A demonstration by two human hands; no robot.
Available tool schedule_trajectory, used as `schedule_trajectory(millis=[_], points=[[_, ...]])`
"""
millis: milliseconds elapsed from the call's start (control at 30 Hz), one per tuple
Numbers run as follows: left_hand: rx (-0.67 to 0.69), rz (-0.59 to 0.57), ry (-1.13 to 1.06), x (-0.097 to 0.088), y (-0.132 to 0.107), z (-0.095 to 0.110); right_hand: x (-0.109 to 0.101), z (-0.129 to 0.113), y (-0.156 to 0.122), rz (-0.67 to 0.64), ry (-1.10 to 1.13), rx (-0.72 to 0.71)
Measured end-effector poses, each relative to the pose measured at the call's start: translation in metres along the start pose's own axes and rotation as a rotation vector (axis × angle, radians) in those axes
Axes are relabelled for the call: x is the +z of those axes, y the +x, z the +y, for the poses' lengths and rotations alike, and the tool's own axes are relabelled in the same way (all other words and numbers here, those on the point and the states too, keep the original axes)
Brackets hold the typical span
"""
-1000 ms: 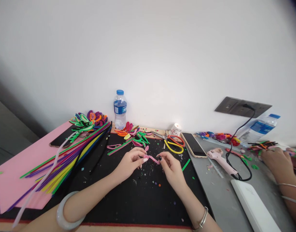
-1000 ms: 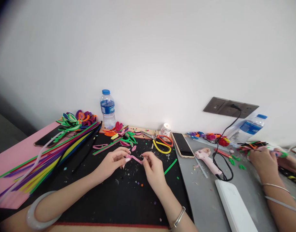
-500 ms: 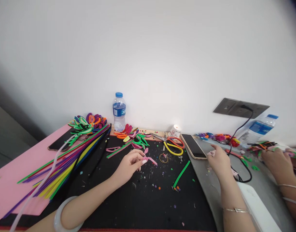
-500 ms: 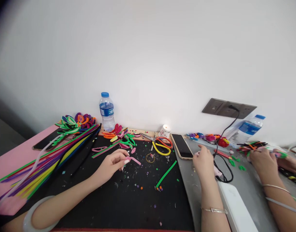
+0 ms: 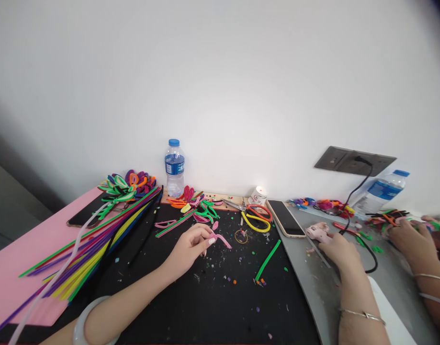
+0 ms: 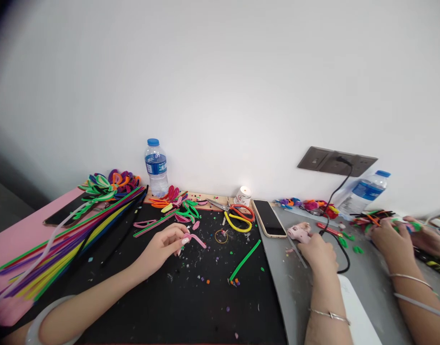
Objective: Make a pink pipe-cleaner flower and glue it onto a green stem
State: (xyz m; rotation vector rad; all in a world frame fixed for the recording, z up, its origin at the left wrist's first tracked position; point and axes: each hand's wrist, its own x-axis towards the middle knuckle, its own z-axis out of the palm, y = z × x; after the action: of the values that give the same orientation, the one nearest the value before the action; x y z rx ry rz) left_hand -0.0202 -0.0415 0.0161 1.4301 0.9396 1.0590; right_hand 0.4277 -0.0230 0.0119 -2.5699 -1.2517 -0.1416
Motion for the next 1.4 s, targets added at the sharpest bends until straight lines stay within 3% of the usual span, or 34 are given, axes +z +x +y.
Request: schedule_trajectory(millis=[133,333,433,533,600,667,767,900,1033,1400], points=[[0.002,-0.006,-0.015,0.000,0.000,0.000,-0.008,-0.005,-0.003,-0.130,-0.052,0.057],[0.026,-0.016,-0.025,0.000,0.001,-0.007,-0.030,-0.033,-0.029,0.005,0.019,0.029],[0.038,-0.011,0.001,-0.001,0.000,-0.010,-0.036,-0.054,-0.043,0.082,0.217,-0.042],[0.049,-0.009,0.033,-0.002,0.000,-0.011,-0.035,-0.074,-0.057,0.049,0.597,-0.155],[0.062,-0.021,0.059,-0.002,0.000,-0.011,-0.032,-0.087,-0.068,-0.097,0.922,-0.254],[0.075,-0.032,0.097,-0.002,0.000,-0.010,-0.031,-0.099,-0.081,-0.352,1.212,-0.335],[0.085,-0.045,0.147,-0.002,0.000,-0.008,-0.030,-0.112,-0.102,-0.712,1.394,-0.350],[0.082,-0.081,0.198,-0.001,-0.002,-0.002,-0.029,-0.120,-0.121,-1.006,1.351,-0.367],[0.083,-0.166,0.231,0.000,-0.005,0.001,-0.026,-0.122,-0.128,-1.164,1.175,-0.381],[0.113,-0.228,0.312,0.001,-0.007,0.002,-0.024,-0.125,-0.132,-1.240,0.904,-0.477]])
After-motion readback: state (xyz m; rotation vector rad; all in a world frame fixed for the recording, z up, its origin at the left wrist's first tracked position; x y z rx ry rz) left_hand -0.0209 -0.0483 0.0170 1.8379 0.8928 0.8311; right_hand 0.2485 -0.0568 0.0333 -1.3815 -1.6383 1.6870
